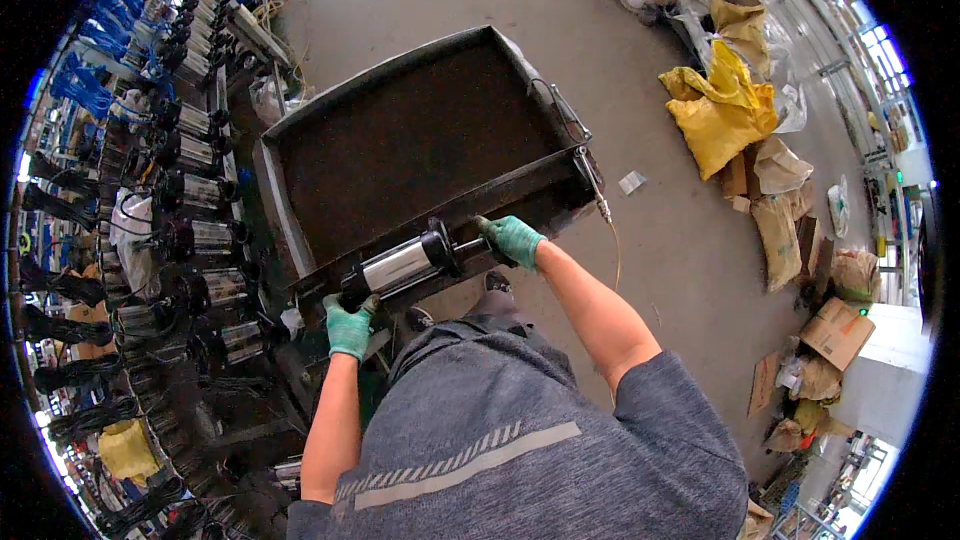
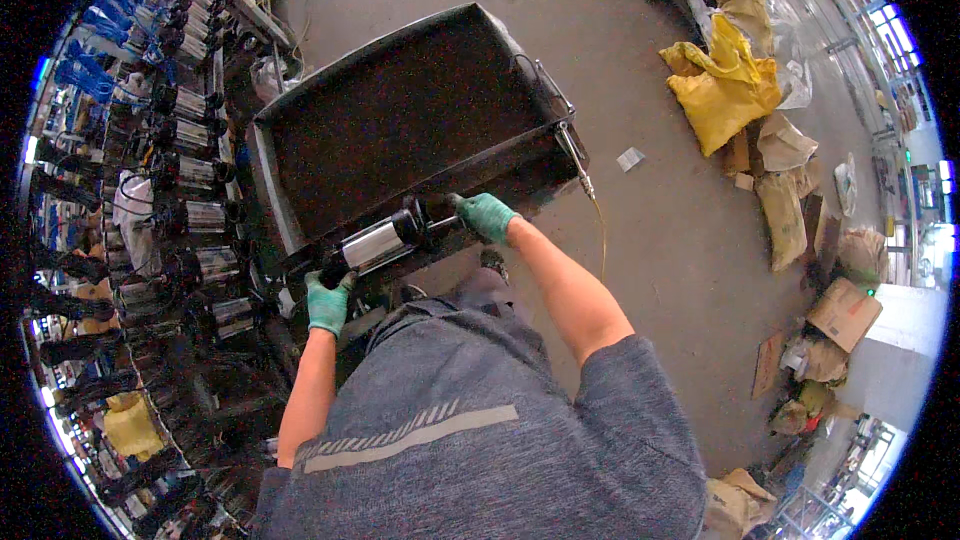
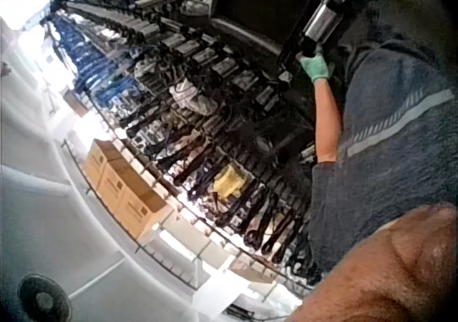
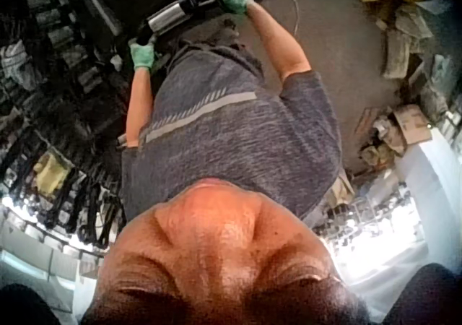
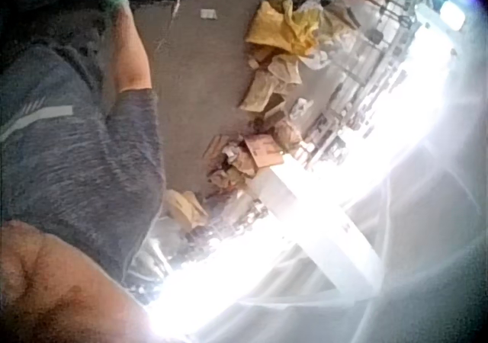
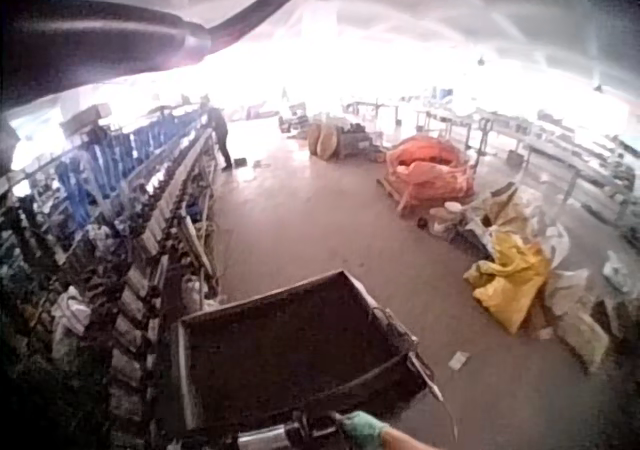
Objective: The person repeatedly picks up a cylindrical metal device from a rack, places it into a large metal tray, and manipulates it by hand. The person then removes the device from the tray and returns it to the rack. This cycle is repeated multiple times throughout the video.
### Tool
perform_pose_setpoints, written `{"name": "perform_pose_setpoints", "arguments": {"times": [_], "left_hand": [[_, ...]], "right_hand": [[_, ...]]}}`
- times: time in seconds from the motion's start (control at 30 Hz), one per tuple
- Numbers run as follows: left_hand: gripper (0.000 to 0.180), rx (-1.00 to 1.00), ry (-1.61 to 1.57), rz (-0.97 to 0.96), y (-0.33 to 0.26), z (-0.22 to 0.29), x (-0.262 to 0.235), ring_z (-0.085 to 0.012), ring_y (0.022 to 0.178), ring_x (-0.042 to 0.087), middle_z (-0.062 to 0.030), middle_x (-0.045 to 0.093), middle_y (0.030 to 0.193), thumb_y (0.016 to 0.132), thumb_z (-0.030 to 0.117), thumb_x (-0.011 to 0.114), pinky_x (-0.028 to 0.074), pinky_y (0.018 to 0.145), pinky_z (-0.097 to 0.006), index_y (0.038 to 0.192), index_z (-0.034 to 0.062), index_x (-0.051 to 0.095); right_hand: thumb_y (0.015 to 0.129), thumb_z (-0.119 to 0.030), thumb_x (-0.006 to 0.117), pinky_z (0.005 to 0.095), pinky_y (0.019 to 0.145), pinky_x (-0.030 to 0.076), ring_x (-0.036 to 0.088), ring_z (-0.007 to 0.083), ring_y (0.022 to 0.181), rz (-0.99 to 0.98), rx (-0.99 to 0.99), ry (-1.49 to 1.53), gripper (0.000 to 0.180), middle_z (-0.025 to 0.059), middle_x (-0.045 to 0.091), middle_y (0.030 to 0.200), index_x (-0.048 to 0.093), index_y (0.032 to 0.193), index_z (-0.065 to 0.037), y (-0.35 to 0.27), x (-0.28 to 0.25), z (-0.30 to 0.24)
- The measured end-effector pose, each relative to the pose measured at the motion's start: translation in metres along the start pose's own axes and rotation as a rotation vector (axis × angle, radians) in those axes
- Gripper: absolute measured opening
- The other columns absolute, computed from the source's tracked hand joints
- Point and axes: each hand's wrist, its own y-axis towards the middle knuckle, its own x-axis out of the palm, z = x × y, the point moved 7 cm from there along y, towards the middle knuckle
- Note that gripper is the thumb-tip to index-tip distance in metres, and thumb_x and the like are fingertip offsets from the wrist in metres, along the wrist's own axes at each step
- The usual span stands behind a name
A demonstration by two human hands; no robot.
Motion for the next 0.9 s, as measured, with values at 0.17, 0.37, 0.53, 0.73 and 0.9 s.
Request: {"name": "perform_pose_setpoints", "arguments": {"times": [0.17,0.37,0.53,0.73,0.9], "left_hand": [[0.067,0.024,-0.015,0.0,0.004,-0.01,0.0,-0.0222,0.085,0.064,-0.0141,0.066,0.111,0.081,0.027,0.089,0.054,0.066,-0.034,0.125,0.0004,0.047],[0.069,0.006,-0.006,0.026,-0.004,0.002,-0.003,-0.0212,0.078,0.063,-0.0137,0.066,0.106,0.08,0.029,0.09,0.052,0.06,-0.035,0.126,0.0019,0.047],[0.068,0.081,0.031,0.043,0.0,0.001,-0.001,-0.02,0.072,0.062,-0.012,0.066,0.101,0.08,0.028,0.091,0.054,0.052,-0.035,0.124,0.0035,0.046],[0.067,0.085,0.049,0.06,0.0,-0.001,-0.002,-0.0226,0.082,0.065,-0.0132,0.067,0.104,0.079,0.029,0.091,0.055,0.068,-0.037,0.122,0.0022,0.047],[0.068,0.172,0.118,0.099,0.003,-0.003,0.001,-0.0248,0.094,0.066,-0.0148,0.069,0.107,0.078,0.03,0.091,0.055,0.086,-0.039,0.121,-0.0001,0.048]], "right_hand": [[0.103,-0.049,0.058,0.0315,0.048,0.039,0.049,0.0132,0.052,0.091,0.039,0.171,0.046,0.0001,0.056,0.064,0.073,0.09,-0.007,0.024,0.011,0.019],[0.105,-0.034,0.055,0.0271,0.046,0.036,0.048,0.0099,0.056,-0.029,0.023,0.551,0.022,-0.004,0.055,0.07,0.07,0.114,-0.02,0.002,0.016,0.004],[0.106,-0.052,0.048,0.0269,0.044,0.037,0.047,0.0107,0.047,-0.197,0.272,0.598,0.044,-0.0034,0.054,0.061,0.067,0.12,-0.016,-0.015,0.017,0.003],[0.109,-0.033,0.041,0.0459,0.064,0.058,0.072,0.0367,0.079,-0.011,-0.24,-0.809,0.039,0.0208,0.072,0.091,0.071,0.116,-0.009,0.024,0.014,-0.012],[0.109,-0.039,0.036,0.0573,0.086,0.049,0.063,0.0511,0.095,0.077,-0.194,-0.583,0.047,0.0266,0.07,0.1,0.066,0.117,-0.004,0.046,0.011,0.02]]}}
